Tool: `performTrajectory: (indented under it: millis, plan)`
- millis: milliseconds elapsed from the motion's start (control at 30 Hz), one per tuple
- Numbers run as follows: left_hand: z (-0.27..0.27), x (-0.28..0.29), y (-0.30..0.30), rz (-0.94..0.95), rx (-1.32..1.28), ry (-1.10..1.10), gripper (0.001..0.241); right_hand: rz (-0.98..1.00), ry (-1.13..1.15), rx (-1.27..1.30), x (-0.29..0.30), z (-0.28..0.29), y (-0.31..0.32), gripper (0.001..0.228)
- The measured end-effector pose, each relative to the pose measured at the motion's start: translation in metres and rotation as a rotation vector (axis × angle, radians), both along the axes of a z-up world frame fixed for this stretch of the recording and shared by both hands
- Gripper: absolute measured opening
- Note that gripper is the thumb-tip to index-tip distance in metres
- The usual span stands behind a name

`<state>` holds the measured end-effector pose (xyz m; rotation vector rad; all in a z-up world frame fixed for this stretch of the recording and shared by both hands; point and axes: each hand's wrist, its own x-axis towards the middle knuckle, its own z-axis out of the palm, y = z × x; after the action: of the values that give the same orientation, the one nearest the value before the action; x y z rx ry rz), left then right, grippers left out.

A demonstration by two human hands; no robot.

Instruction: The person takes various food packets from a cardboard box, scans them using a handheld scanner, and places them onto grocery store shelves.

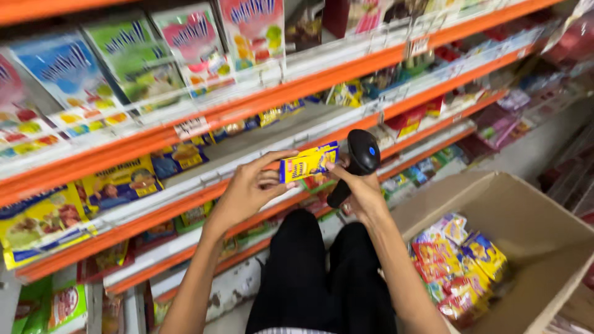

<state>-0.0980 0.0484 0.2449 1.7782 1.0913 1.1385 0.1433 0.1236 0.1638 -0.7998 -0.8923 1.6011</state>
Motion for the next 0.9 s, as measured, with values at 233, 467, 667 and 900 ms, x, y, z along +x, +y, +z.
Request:
performTrajectory:
  millis: [233, 467, 667, 900]
  plan:
    - [-0.061, -0.014, 0.098, 0.268, -0.064, -0.149, 0.065, -0.189, -0.568, 0.448, -0.035, 0.026, 0.082, 0.021]
    - [-0.113, -0.03, 0.156, 0.546, 0.242, 0.351, 0.046, -0.266, -0.742, 0.741, -0.05, -0.012, 0.128, 0.013]
    - [-0.106, -0.043, 0.19, 0.579, -0.195, 0.654, 0.046, -0.382, -0.909, 0.911, -0.048, -0.027, 0.11, 0.022]
    - [-0.102, -0.028, 0.189, 0.104, 0.032, 0.355, 0.043, -0.321, -0.604, 0.763, -0.05, -0.052, 0.098, 0.04]
